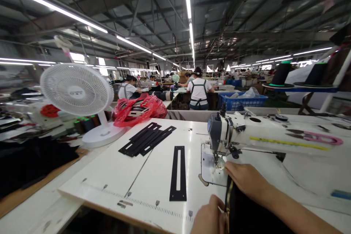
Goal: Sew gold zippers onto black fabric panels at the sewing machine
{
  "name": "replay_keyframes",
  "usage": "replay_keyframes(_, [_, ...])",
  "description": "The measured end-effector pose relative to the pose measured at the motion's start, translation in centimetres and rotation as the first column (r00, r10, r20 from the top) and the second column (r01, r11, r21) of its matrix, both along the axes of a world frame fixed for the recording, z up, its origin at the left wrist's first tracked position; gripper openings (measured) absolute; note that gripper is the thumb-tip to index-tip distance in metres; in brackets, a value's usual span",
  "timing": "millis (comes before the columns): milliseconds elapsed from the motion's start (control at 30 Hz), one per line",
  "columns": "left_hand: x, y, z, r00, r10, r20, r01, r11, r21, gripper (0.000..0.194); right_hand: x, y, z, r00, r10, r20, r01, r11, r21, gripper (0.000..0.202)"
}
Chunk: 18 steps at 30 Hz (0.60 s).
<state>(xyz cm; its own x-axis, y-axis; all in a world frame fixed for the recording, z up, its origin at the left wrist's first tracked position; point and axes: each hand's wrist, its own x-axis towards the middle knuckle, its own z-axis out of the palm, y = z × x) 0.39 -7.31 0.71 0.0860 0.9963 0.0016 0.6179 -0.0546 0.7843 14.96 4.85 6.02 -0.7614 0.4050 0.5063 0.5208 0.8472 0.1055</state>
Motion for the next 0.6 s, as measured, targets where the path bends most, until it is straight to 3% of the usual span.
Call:
replay_keyframes(67, [-1.5, -0.1, 0.8, 0.993, -0.053, -0.107, 0.062, 0.995, 0.076, 0.039, -1.3, 0.8, -2.3, 1.000, -0.008, -0.003, 0.008, 0.997, -0.072, 0.037])
replay_keyframes(133, [-2.5, -0.2, 1.8, 0.964, -0.134, -0.228, 0.173, 0.972, 0.160, 0.055, -1.0, 0.9, -3.1, 0.999, -0.042, -0.021, 0.038, 0.990, -0.137, 0.035])
replay_keyframes(267, [-3.6, -0.2, 2.3, 0.895, -0.279, -0.349, 0.353, 0.920, 0.169, 0.044, 4.3, -1.4, -2.5, 0.958, -0.275, -0.086, 0.253, 0.946, -0.202, 0.035])
replay_keyframes(333, [-3.8, 0.0, 1.9, 0.886, -0.272, -0.376, 0.354, 0.920, 0.169, 0.046, 7.5, -3.7, -2.6, 0.865, -0.488, -0.117, 0.456, 0.862, -0.223, 0.041])
replay_keyframes(367, [-3.9, 0.1, 1.8, 0.882, -0.268, -0.388, 0.354, 0.920, 0.169, 0.048, 8.7, -4.9, -2.8, 0.761, -0.641, -0.096, 0.594, 0.749, -0.294, 0.046])
replay_keyframes(400, [-3.9, 0.3, 1.6, 0.874, -0.273, -0.401, 0.363, 0.917, 0.167, 0.051, 9.4, -5.9, -3.3, 0.689, -0.724, -0.039, 0.657, 0.646, -0.390, 0.049])
replay_keyframes(467, [-3.9, 0.8, 1.7, 0.853, -0.309, -0.420, 0.405, 0.900, 0.160, 0.053, 9.6, -7.3, -4.1, 0.608, -0.790, 0.074, 0.703, 0.493, -0.514, 0.052])
replay_keyframes(533, [-3.7, 1.5, 2.0, 0.833, -0.358, -0.422, 0.451, 0.881, 0.144, 0.050, 8.5, -7.5, -4.6, 0.596, -0.799, 0.083, 0.687, 0.453, -0.567, 0.050])
replay_keyframes(600, [-3.4, 2.0, 2.2, 0.822, -0.381, -0.423, 0.472, 0.872, 0.133, 0.046, 7.0, -6.9, -4.4, 0.577, -0.816, -0.025, 0.640, 0.472, -0.606, 0.046])
